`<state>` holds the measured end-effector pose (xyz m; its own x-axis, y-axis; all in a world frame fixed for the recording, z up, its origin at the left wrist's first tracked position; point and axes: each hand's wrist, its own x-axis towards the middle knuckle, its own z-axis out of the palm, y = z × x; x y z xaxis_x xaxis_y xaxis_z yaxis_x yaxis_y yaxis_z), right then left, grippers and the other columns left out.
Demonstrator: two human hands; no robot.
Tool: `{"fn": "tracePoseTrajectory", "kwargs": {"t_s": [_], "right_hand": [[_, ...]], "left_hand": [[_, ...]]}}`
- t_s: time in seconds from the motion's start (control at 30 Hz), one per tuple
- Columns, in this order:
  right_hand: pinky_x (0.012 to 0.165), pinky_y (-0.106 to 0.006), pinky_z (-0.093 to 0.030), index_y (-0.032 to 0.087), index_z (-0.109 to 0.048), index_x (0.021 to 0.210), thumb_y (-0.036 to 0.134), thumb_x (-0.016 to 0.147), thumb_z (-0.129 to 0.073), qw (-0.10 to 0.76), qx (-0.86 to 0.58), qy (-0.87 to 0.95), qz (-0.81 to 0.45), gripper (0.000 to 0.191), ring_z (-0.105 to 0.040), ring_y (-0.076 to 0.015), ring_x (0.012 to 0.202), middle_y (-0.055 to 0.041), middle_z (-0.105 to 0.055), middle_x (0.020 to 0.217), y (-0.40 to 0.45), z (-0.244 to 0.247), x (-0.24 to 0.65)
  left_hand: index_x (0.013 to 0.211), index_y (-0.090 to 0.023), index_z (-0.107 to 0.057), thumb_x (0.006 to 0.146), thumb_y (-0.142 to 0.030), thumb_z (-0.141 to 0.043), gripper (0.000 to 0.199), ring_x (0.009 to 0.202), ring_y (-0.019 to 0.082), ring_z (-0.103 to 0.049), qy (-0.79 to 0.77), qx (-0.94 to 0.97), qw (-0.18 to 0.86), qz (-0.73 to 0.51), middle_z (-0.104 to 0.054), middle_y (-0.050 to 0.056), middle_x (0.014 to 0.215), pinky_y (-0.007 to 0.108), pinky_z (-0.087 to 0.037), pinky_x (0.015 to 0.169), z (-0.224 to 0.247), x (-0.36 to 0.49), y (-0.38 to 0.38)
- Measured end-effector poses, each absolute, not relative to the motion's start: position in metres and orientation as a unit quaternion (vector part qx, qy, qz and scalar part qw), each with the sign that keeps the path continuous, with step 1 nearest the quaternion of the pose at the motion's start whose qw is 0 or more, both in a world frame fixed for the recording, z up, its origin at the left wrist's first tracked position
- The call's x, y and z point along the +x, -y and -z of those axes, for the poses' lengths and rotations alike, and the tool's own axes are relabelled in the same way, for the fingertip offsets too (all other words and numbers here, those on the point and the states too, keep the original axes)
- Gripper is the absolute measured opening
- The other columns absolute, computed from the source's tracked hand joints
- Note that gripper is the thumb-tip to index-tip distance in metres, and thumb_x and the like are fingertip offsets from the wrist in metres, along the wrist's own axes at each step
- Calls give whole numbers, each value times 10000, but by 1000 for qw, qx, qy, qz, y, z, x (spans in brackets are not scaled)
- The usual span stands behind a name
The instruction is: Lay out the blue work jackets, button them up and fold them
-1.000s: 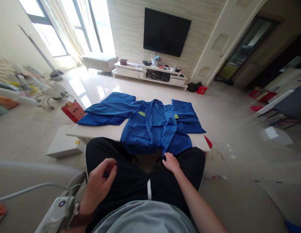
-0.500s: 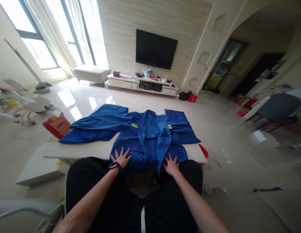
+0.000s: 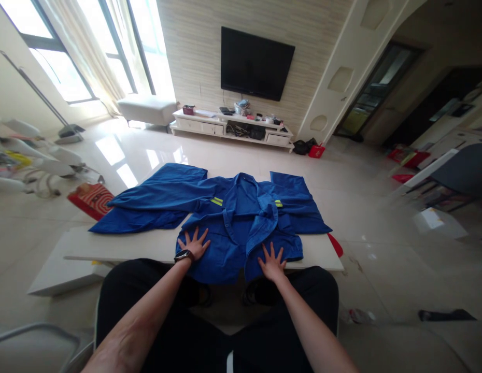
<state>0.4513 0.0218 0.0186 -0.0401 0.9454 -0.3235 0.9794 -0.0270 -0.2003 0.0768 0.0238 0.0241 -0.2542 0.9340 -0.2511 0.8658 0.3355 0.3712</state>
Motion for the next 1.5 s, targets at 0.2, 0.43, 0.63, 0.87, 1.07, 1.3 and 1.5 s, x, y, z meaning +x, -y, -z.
{"fn": "tracePoseTrajectory", "kwargs": {"t_s": [0.2,0.43,0.63,0.87,1.07,1.3,1.5], "right_hand": [[1088,-755,-248,419,-259,1615,542,1036,-312,-14,704,-699,125,595,83,-418,1552,-10,-65,1720,0,-15,442],[1118,-654,-258,298,-429,1535,360,972,-453,-26,691,-713,119,567,-40,-427,1540,-87,-259,1655,43,-30,421],[1051,-499,-370,275,-561,1236,390,861,-627,-96,631,-753,158,398,-365,-325,1382,-102,-513,1404,86,-45,400],[1058,-488,-418,252,-702,1120,323,897,-577,-274,621,-671,299,265,-516,-302,1237,-87,-663,1243,76,-43,411],[940,-396,-571,188,-730,1122,390,925,-495,-349,589,-624,376,368,-668,-253,1089,-112,-715,1183,62,-32,416],[720,-388,-636,157,-724,1045,637,811,-560,-410,560,-569,441,559,-706,-229,789,-114,-721,1013,66,-29,419],[686,-376,-629,162,-726,1023,604,772,-608,-432,545,-562,448,522,-682,-238,816,-104,-713,988,69,-39,427]], "left_hand": [[1522,-339,-497,867,-486,-625,684,1541,507,-59,-767,597,197,-126,-277,73,1685,751,-25,1164,-40,73,-5],[889,-226,-708,837,-237,-628,96,1082,284,-625,-698,518,341,-357,-682,86,923,402,-414,1059,-45,145,86],[687,-160,-605,746,-153,-740,147,767,236,-653,-682,215,596,-366,-628,67,697,319,-503,739,-14,198,122],[941,-185,-594,828,-179,-731,178,1063,224,-666,-650,52,626,-428,-661,132,1176,332,-556,877,-15,182,107],[927,-167,-647,776,-116,-789,213,944,193,-698,-593,18,661,-459,-719,87,1050,297,-553,874,-16,185,105],[915,-184,-573,762,-103,-822,303,807,157,-687,-563,16,662,-495,-695,41,927,316,-567,859,-33,191,113],[975,-184,-546,752,-76,-828,376,827,178,-704,-565,15,645,-514,-687,52,912,325,-576,863,-46,201,114]]}}
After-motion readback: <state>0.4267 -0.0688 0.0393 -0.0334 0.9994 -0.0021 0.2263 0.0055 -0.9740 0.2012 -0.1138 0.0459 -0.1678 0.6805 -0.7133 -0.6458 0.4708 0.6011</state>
